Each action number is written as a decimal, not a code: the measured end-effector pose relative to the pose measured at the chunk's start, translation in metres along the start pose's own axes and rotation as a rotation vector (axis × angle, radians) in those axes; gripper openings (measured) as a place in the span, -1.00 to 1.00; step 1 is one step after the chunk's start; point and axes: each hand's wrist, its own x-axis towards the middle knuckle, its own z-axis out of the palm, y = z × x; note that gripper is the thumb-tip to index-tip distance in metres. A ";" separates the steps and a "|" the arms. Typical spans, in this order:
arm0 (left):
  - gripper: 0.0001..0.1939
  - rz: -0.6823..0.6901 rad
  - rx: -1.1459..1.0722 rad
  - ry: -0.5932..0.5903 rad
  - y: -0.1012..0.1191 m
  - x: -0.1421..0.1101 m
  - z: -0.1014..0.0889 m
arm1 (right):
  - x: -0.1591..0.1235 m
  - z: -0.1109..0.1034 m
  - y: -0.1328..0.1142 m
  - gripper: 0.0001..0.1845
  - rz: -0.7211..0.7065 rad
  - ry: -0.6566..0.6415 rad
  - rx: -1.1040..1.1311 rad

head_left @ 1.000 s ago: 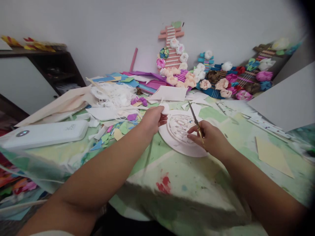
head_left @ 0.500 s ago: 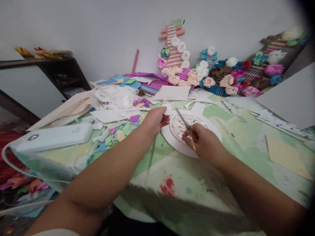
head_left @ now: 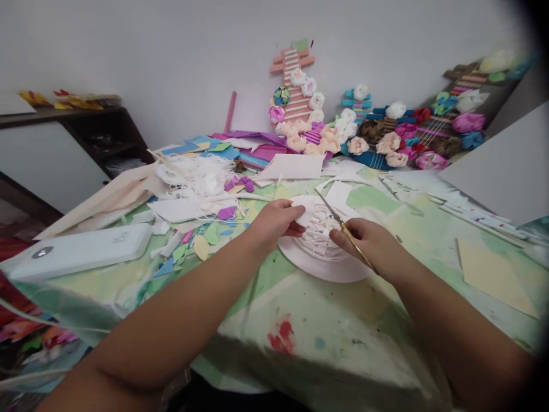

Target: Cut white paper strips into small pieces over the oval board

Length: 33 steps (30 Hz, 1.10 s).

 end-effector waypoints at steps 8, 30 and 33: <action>-0.83 0.116 -0.085 0.011 0.006 -0.023 0.015 | -0.008 -0.005 0.001 -0.49 -0.005 -0.115 0.045; -0.75 -0.135 0.139 -0.090 0.002 -0.021 0.016 | -0.025 0.004 -0.005 -0.45 0.176 -0.468 0.599; -0.69 -0.160 0.215 -0.115 0.000 -0.019 0.018 | -0.025 0.002 -0.005 -0.43 0.239 -0.545 0.607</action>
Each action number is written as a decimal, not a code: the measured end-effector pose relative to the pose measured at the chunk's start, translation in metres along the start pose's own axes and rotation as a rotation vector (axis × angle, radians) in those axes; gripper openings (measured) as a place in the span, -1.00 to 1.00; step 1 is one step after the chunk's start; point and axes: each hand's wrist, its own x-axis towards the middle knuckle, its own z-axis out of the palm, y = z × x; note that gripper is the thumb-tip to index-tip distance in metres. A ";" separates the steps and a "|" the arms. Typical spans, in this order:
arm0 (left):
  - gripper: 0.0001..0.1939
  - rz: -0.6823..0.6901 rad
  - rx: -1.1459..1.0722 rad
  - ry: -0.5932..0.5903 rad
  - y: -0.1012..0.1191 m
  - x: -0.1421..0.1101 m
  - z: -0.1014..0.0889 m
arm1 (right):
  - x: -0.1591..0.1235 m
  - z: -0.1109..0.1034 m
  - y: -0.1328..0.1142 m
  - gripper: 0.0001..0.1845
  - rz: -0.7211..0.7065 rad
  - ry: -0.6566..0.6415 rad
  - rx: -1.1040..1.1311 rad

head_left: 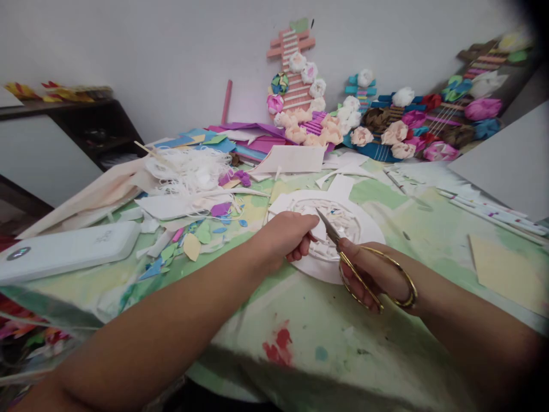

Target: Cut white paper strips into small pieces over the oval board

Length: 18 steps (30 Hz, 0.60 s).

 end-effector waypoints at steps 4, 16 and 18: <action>-0.67 -0.042 -0.033 -0.044 -0.003 0.003 0.002 | -0.001 -0.002 0.001 -0.39 0.027 -0.049 -0.024; -0.72 -0.191 -0.194 -0.108 -0.011 0.014 -0.004 | 0.011 -0.001 0.013 -0.34 0.067 -0.025 -0.054; -0.73 -0.199 -0.206 -0.112 -0.010 0.014 -0.005 | 0.012 -0.002 0.015 -0.34 0.080 -0.037 -0.029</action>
